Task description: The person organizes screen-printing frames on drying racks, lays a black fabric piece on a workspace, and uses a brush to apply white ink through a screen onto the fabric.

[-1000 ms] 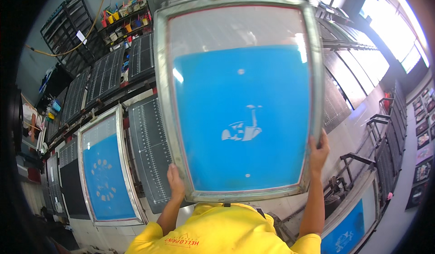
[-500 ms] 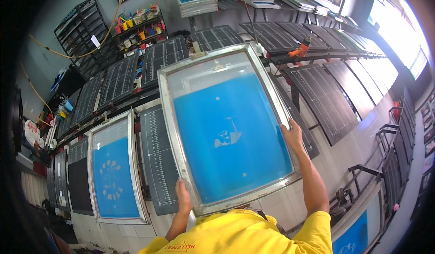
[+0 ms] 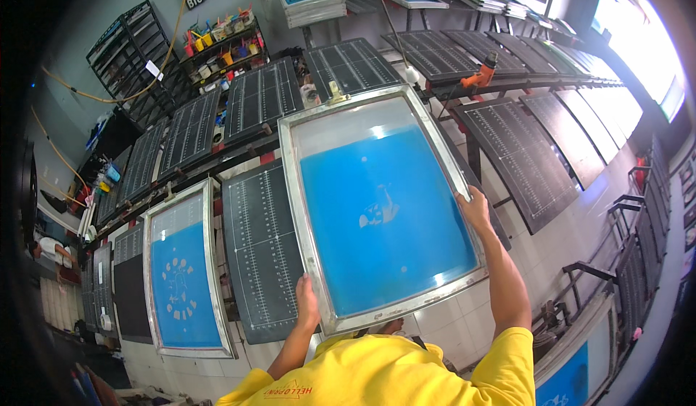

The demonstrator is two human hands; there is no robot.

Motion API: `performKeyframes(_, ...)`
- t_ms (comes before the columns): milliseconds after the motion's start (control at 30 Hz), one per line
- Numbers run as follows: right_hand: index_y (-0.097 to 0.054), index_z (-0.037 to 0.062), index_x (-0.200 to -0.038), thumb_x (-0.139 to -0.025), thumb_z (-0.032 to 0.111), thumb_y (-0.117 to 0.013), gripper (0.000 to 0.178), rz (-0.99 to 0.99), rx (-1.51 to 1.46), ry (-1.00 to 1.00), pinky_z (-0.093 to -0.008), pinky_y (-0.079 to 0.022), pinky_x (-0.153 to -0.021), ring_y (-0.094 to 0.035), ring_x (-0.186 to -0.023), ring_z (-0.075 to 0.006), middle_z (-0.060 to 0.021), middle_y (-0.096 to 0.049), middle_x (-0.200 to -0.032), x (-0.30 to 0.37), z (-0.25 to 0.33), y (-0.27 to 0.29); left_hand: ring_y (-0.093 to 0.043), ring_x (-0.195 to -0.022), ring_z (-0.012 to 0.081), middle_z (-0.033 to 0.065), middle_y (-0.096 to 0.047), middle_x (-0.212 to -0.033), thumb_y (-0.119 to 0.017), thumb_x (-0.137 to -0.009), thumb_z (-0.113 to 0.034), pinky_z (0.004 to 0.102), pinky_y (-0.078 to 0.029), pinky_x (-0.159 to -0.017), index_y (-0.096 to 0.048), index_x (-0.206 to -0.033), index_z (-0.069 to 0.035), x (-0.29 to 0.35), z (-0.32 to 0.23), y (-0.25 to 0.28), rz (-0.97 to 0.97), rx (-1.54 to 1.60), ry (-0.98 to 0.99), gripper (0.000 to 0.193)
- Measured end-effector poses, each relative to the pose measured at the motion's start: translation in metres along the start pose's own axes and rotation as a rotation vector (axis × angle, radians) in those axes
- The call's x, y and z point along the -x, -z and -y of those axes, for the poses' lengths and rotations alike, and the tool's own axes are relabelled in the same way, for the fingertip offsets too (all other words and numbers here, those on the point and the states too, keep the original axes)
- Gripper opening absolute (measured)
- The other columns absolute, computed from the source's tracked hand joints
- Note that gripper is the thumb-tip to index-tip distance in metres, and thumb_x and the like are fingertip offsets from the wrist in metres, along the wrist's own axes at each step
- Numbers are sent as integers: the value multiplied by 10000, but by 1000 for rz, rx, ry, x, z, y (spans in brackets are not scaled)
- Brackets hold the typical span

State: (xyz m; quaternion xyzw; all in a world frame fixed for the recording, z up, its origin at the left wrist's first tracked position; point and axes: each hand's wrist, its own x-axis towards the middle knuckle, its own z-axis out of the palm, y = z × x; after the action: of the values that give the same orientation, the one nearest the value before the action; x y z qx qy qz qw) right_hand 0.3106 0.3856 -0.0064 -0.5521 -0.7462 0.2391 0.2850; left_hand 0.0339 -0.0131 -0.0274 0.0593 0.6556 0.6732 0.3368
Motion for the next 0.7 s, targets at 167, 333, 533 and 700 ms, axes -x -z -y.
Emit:
performKeyframes(167, -627, -39, -1206, -836, 351, -699, 543, 45, -23, -32, -389, -486, -907, -666, -1039, -310, -227, -692, -1087, -5, 5, 2, -491, -876, 129, 43, -570, -969, -392, -1058, -312, 297, -412, -810, -567, -1124, 43, 7, -15, -14, -58, -38, -26, 401)
performKeyframes(333, -608, -52, -1233, -832, 349, -704, 576, 44, -17, -50, -385, -475, -939, -649, -1088, -316, -235, -676, -1141, -6, 2, 4, -499, -846, 128, 43, -574, -940, -379, -1064, -344, 296, -423, -783, -576, -1106, 37, 9, -21, -23, -45, -39, -29, 431)
performKeyframes(533, -555, -56, -1301, -873, 396, -682, 636, 59, -79, -12, -398, -454, -992, -601, -1181, -332, -243, -632, -1239, 12, 40, -1, -480, -791, 140, 31, -535, -861, -373, -1060, -386, 322, -420, -734, -592, -974, 17, -18, 17, 31, -228, -272, -126, 467)
performKeyframes(700, -594, -3, -1282, -994, 441, -480, 542, 441, -376, -60, -391, -495, -870, -638, -1086, -293, -231, -669, -1147, 4, 86, 16, -561, -899, 200, 94, -604, -951, -382, -1051, -424, 357, -451, -831, -622, -1028, 27, -20, -20, 109, -316, -406, -59, 511)
